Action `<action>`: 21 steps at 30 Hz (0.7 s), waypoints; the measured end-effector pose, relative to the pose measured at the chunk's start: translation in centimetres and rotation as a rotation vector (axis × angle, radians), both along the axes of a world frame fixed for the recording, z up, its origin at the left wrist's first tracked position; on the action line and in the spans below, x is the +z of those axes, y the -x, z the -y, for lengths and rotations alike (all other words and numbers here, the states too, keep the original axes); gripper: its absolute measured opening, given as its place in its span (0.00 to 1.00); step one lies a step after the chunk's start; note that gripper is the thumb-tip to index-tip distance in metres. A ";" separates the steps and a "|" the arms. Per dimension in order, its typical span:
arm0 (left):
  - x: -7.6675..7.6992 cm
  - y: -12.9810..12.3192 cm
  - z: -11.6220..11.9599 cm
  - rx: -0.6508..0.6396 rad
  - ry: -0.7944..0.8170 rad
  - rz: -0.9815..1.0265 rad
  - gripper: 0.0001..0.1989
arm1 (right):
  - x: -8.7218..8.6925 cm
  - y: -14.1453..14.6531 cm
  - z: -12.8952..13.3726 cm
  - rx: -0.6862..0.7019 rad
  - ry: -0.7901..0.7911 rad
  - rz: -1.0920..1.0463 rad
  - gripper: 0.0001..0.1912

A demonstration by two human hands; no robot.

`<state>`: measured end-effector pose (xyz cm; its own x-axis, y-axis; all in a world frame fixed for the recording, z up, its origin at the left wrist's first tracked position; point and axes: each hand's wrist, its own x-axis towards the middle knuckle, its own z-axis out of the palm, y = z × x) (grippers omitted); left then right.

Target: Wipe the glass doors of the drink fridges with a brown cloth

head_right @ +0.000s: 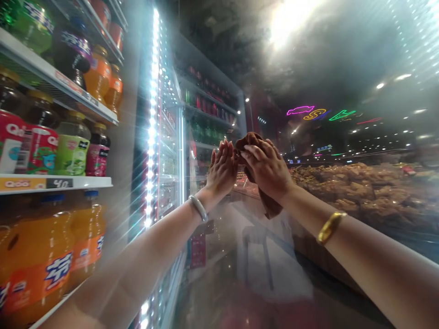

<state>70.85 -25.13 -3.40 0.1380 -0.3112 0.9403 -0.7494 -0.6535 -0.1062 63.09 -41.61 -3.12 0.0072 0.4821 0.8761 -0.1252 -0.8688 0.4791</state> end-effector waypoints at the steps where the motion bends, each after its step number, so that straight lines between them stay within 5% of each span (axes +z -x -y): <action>1: -0.1 0.2 0.0 -0.006 -0.005 -0.002 0.32 | 0.0 0.7 1.1 -0.005 -0.006 0.010 0.23; 4: 0.5 0.7 0.7 -0.011 0.014 -0.011 0.33 | 2.0 1.7 2.7 0.028 -0.122 0.099 0.22; 7: 2.0 1.1 2.1 -0.009 0.044 0.030 0.33 | 4.5 1.0 1.4 0.058 -0.181 0.158 0.21; 11: 2.6 1.5 3.6 0.003 0.079 0.015 0.33 | 3.3 0.9 -0.1 0.014 -0.078 0.086 0.20; 16: 0.3 3.1 5.4 -0.025 -0.015 0.133 0.31 | -0.5 4.2 5.7 -0.039 -0.036 0.057 0.20; 21: 0.3 5.1 7.5 -0.082 -0.041 0.132 0.31 | 3.1 6.0 10.0 -0.004 -0.295 0.215 0.20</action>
